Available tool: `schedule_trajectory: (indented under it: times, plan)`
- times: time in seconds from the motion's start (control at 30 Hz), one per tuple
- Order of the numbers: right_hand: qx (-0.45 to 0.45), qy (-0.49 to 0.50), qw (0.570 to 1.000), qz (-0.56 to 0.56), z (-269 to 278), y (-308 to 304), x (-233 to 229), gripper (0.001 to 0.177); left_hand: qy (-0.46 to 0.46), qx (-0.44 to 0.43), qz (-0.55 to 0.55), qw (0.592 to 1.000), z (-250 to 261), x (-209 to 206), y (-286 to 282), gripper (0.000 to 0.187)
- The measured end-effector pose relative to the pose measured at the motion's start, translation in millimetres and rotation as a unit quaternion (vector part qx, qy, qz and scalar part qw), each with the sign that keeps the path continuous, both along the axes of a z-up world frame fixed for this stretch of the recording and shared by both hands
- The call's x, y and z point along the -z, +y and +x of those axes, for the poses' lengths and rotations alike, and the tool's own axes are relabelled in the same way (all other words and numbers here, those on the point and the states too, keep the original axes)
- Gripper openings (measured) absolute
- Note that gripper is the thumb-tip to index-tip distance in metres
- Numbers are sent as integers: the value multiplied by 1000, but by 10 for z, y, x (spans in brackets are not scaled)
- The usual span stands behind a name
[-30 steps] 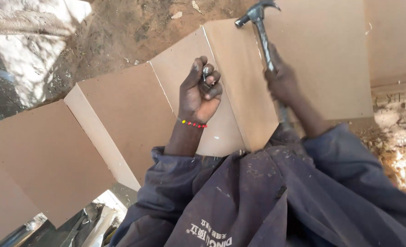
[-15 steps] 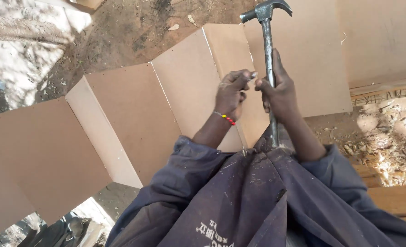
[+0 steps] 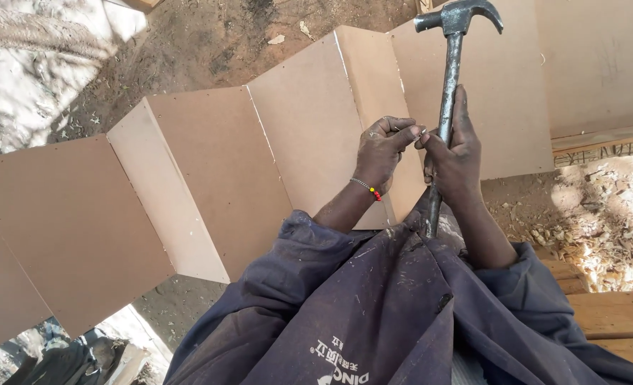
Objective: Hammering nails into a wooden cabinet frame to secure the panels.
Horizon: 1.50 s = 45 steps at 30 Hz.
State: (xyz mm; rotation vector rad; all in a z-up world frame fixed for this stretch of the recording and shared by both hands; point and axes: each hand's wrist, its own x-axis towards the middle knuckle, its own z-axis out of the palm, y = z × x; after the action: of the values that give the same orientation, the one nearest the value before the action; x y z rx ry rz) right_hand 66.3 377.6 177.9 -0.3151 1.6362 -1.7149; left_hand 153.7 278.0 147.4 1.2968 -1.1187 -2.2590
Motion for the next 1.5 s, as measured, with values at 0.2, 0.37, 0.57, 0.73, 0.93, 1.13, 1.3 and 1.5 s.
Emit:
schedule_trajectory:
  times: [0.2, 0.37, 0.57, 0.73, 0.93, 1.13, 1.3, 1.5]
  plan:
    - [28, -13, 999, -17, 160, -91, -79, 80, 57, -33, 77, 995, 130, -151, 50, 29]
    - [35, -14, 999, -24, 228, -93, 23, 81, 94, -27, 105, 990, 160, -78, 10, 27]
    - [35, -32, 999, -21, 189, 32, 90, 74, 33, 79, -73, 994, 105, 35, -376, 23]
    - [3, -6, 996, 89, 59, 180, -184, 77, 21, 96, -228, 969, -171, 283, -1367, 15]
    - [-36, -44, 988, 145, -6, 330, -285, 78, -128, 344, -367, 855, -555, 159, -1981, 11]
    - [-66, -44, 983, 168, 50, 406, -230, 77, -166, 480, -381, 772, -602, 352, -2091, 16]
    - [-89, -10, 979, 182, 101, 449, -121, 80, -139, 501, -425, 741, -566, 572, -2133, 19]
    - [-115, 41, 977, 173, 105, 430, -48, 82, -168, 524, -384, 742, -581, 599, -2178, 17]
